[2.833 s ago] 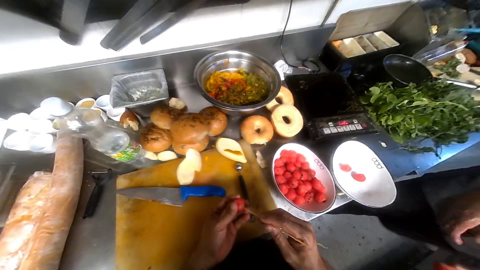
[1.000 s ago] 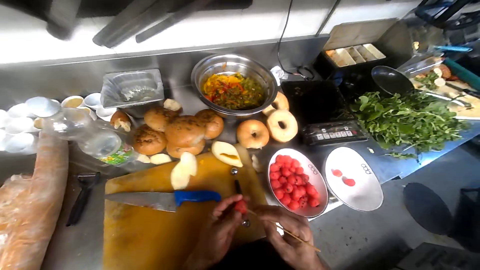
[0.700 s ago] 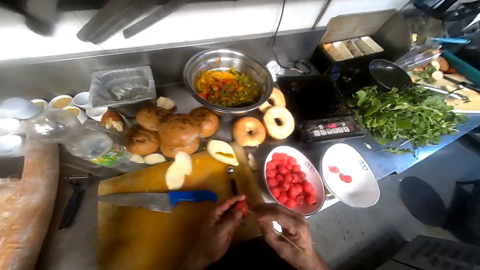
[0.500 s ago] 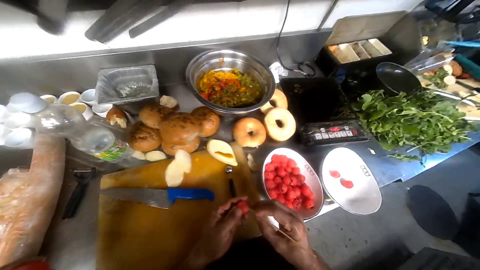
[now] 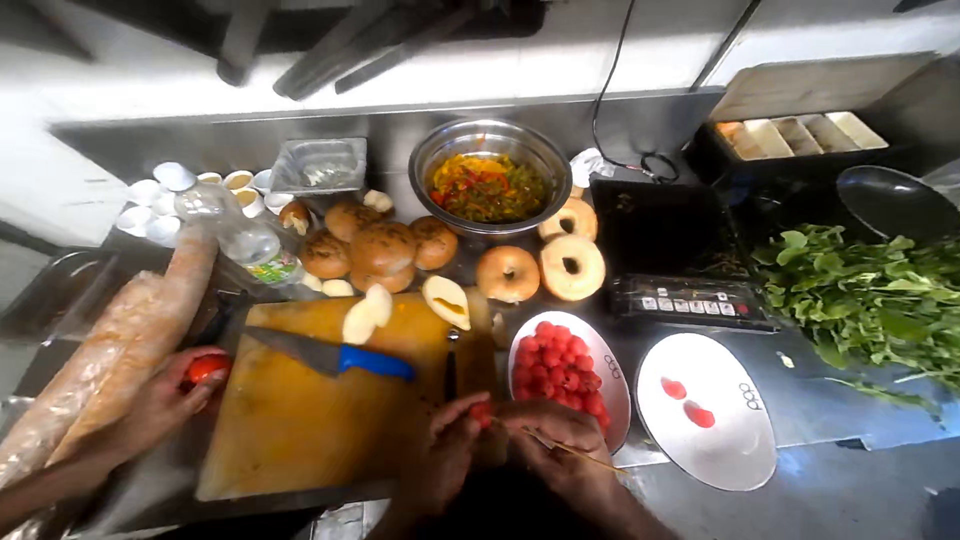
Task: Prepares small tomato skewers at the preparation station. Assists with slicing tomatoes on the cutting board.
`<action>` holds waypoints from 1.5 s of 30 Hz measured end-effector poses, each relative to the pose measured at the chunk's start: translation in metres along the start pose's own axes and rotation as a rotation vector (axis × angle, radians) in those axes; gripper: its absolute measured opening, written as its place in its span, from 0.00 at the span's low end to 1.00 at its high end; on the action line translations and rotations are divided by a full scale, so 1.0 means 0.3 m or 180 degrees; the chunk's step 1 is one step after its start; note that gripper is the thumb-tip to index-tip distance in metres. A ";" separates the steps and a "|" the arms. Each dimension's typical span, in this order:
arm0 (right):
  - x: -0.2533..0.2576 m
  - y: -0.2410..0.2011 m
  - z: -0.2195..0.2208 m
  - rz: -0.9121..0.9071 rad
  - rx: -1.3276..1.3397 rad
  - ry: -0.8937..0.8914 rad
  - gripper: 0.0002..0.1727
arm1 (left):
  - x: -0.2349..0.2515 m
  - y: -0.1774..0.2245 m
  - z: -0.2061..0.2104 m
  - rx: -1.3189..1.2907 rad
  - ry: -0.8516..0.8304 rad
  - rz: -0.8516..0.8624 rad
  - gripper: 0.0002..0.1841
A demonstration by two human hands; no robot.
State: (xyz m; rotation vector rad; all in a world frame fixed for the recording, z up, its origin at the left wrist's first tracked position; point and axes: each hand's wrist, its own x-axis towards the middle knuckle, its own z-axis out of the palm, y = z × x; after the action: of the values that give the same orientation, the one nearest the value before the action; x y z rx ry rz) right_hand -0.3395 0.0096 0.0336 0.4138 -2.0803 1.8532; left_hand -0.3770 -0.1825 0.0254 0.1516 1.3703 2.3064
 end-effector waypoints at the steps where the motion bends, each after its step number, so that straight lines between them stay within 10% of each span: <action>1: 0.000 0.001 -0.008 -0.0039 0.0046 -0.0052 0.06 | -0.010 -0.006 0.012 -0.0013 0.0082 0.0037 0.17; 23: 0.012 0.028 0.045 -0.0205 0.0803 -0.0397 0.06 | -0.178 -0.047 0.077 -0.1260 0.1145 0.0427 0.16; 45: 0.072 0.037 0.110 -0.0448 0.0344 -0.0647 0.04 | -0.168 -0.006 -0.036 -0.1085 0.0793 0.0571 0.15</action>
State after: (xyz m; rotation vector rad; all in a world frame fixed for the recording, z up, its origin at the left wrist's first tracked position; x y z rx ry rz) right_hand -0.3652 -0.0220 0.0293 0.7851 -2.0214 1.9141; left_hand -0.3349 -0.2122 0.0251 -0.1293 1.0848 2.7459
